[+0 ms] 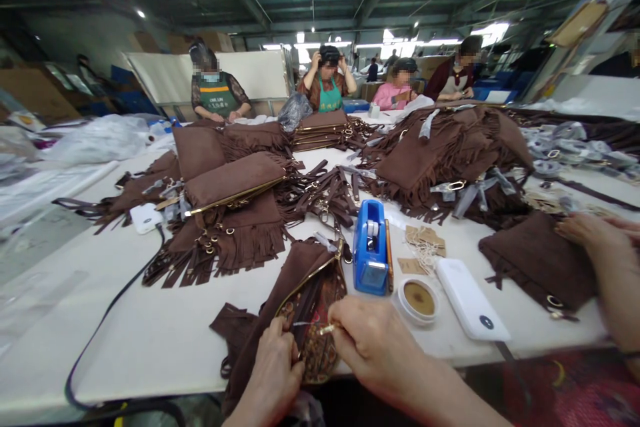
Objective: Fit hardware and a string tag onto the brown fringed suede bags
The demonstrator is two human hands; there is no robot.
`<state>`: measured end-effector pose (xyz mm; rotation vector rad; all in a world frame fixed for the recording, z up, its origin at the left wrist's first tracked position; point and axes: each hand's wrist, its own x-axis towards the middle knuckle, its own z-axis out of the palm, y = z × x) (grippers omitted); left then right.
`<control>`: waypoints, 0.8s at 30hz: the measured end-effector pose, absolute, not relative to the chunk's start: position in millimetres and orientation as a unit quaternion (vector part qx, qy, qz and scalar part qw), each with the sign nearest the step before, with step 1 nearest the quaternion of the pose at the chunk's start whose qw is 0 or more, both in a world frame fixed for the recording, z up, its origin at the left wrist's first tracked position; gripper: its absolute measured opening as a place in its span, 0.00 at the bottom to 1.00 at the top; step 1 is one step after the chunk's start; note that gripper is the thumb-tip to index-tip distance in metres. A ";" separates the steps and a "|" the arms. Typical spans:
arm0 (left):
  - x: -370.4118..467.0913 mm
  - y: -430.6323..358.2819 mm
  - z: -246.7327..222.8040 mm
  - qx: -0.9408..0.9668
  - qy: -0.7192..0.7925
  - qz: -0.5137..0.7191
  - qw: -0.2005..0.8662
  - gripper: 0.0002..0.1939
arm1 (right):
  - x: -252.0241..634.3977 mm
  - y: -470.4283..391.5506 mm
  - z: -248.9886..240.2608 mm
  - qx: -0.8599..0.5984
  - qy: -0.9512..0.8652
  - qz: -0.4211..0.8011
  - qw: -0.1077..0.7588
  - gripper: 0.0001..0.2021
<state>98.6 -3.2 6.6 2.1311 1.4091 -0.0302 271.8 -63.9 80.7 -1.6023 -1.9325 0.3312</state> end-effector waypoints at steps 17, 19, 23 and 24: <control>64.2 4.2 0.7 0.713 0.495 0.140 0.477 0.08 | 216.5 -74.0 -0.4 -0.551 -0.798 -0.042 0.242 0.09; 63.4 4.6 1.5 0.714 0.493 0.137 0.477 0.08 | 216.9 -75.5 -5.9 -0.553 -0.789 -0.057 0.261 0.11; 63.6 6.0 2.7 0.716 0.488 0.137 0.479 0.07 | 220.4 -77.1 -7.3 -0.551 -0.784 -0.059 0.280 0.15; 63.9 6.4 3.1 0.716 0.488 0.136 0.481 0.07 | 221.2 -77.5 -6.6 -0.546 -0.789 -0.051 0.278 0.14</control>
